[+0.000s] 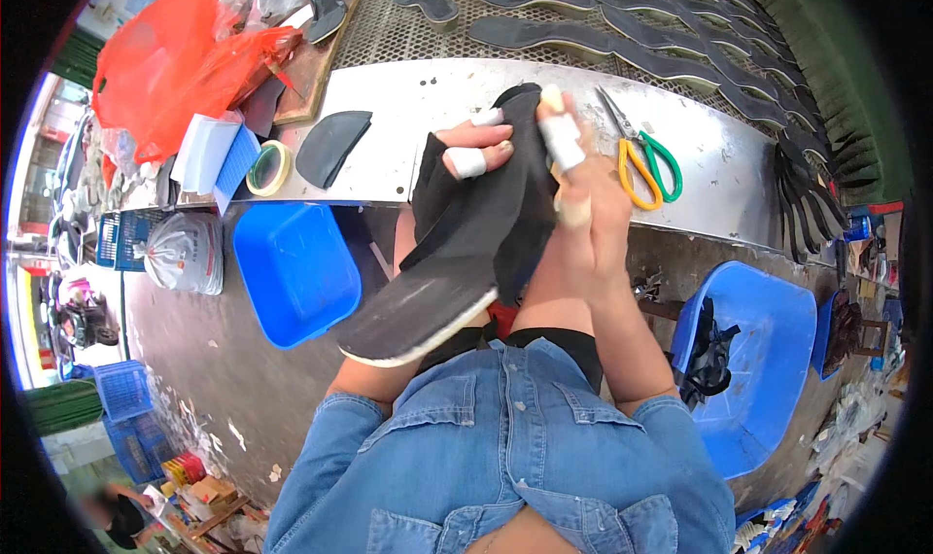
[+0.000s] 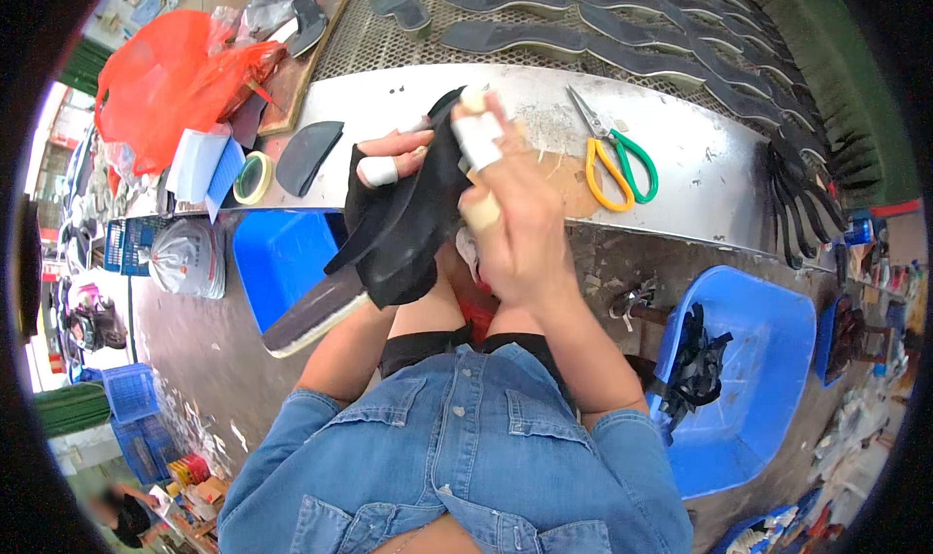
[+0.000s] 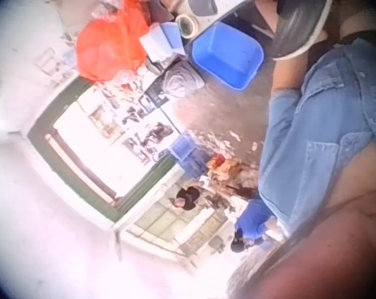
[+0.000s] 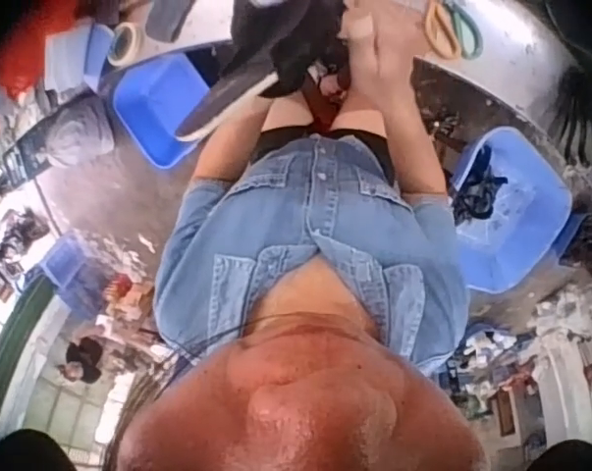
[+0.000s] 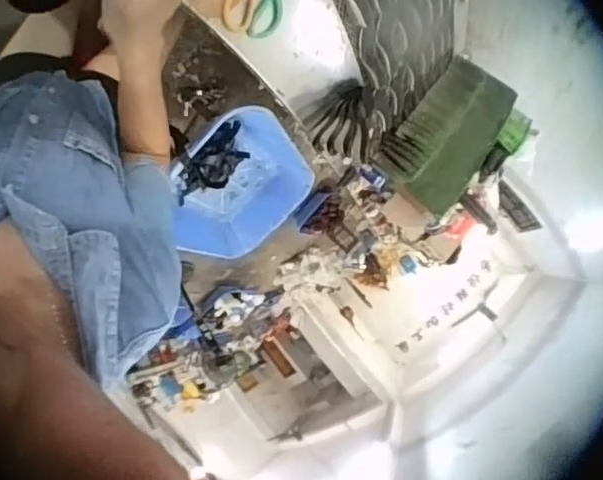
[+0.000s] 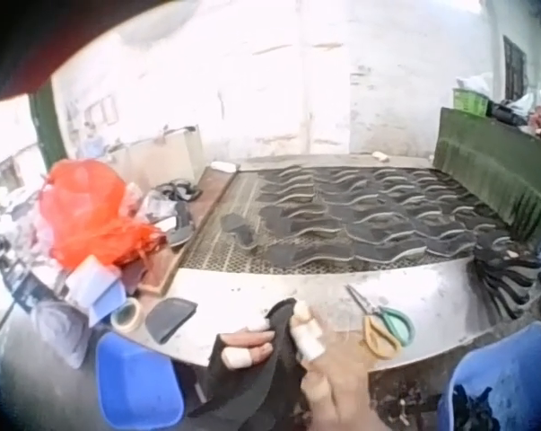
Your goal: Applying glue and trimming excess material on shoe components at a factory workstation.
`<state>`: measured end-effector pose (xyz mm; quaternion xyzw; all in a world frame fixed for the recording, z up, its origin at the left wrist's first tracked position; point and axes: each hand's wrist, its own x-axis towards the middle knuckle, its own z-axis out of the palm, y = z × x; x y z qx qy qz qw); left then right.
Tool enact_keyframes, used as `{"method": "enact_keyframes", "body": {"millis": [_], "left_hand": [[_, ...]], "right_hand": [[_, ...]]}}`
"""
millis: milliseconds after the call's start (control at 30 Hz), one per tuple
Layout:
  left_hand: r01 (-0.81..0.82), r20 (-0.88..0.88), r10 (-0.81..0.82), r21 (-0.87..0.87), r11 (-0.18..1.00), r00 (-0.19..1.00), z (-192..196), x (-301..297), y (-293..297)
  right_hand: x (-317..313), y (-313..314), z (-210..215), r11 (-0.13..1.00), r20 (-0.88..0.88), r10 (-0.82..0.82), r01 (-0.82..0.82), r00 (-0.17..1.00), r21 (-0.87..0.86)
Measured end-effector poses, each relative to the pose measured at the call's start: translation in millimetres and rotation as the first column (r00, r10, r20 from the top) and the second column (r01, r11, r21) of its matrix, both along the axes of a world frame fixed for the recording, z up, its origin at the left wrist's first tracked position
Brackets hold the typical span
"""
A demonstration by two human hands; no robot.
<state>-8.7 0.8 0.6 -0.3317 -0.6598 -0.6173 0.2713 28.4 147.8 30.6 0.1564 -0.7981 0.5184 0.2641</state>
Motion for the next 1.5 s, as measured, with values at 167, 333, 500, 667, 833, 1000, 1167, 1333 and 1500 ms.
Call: {"method": "enact_keyframes", "body": {"millis": [167, 333, 500, 667, 833, 1000, 1167, 1333, 1500], "left_hand": [[0.117, 0.507, -0.190, 0.173, 0.978, 0.840, -33.4, -7.3, -11.7], [0.156, 0.579, -0.400, 0.425, 0.892, 0.710, 11.1, 8.5, -3.8], [0.264, 0.245, -0.322, 0.244, 0.933, 0.914, 14.9, 10.4, -4.0], [0.157, 0.643, -0.404, 0.406, 0.900, 0.651, 33.2, 2.6, -2.5], [0.630, 0.175, -0.690, 0.297, 0.717, 0.702, 3.7, -32.9, -26.2], [0.347, 0.568, -0.446, 0.280, 0.895, 0.691, 29.9, -4.7, -14.4], [-0.164, 0.751, -0.626, 0.659, 0.734, 0.212, 53.5, 28.3, -12.2], [0.197, 0.461, -0.857, 0.885, 0.423, -0.230, 28.7, 13.5, -15.8], [0.257, 0.730, -0.600, 0.542, 0.800, 0.328, 14.8, -13.9, -5.7]], "right_hand": [[35.6, -32.4, 19.7, 0.997, -0.125, 0.074, -0.077, 0.989, -0.024], [53.4, -34.2, 9.3, 0.941, -0.248, 0.321, -0.337, 0.914, -0.022], [32.2, -35.5, 16.5, 0.994, -0.157, 0.058, -0.042, 0.986, 0.102], [51.4, -38.4, 39.6, 0.969, -0.279, 0.231, -0.246, 0.932, -0.021], [0.9, 45.0, -3.1, 0.844, 0.412, 0.376, -0.123, 0.830, -0.523], [-12.6, 44.3, -16.1, 0.677, 0.306, 0.633, -0.317, 0.711, -0.665], [-45.2, 87.9, 0.0, 0.731, 0.252, 0.679, -0.601, 0.690, -0.322], [-73.1, 92.6, 2.4, 0.660, 0.370, 0.748, -0.677, 0.550, -0.327], [-35.3, 72.2, -16.4, 0.994, 0.444, -0.005, 0.054, 0.896, -0.097]]}}
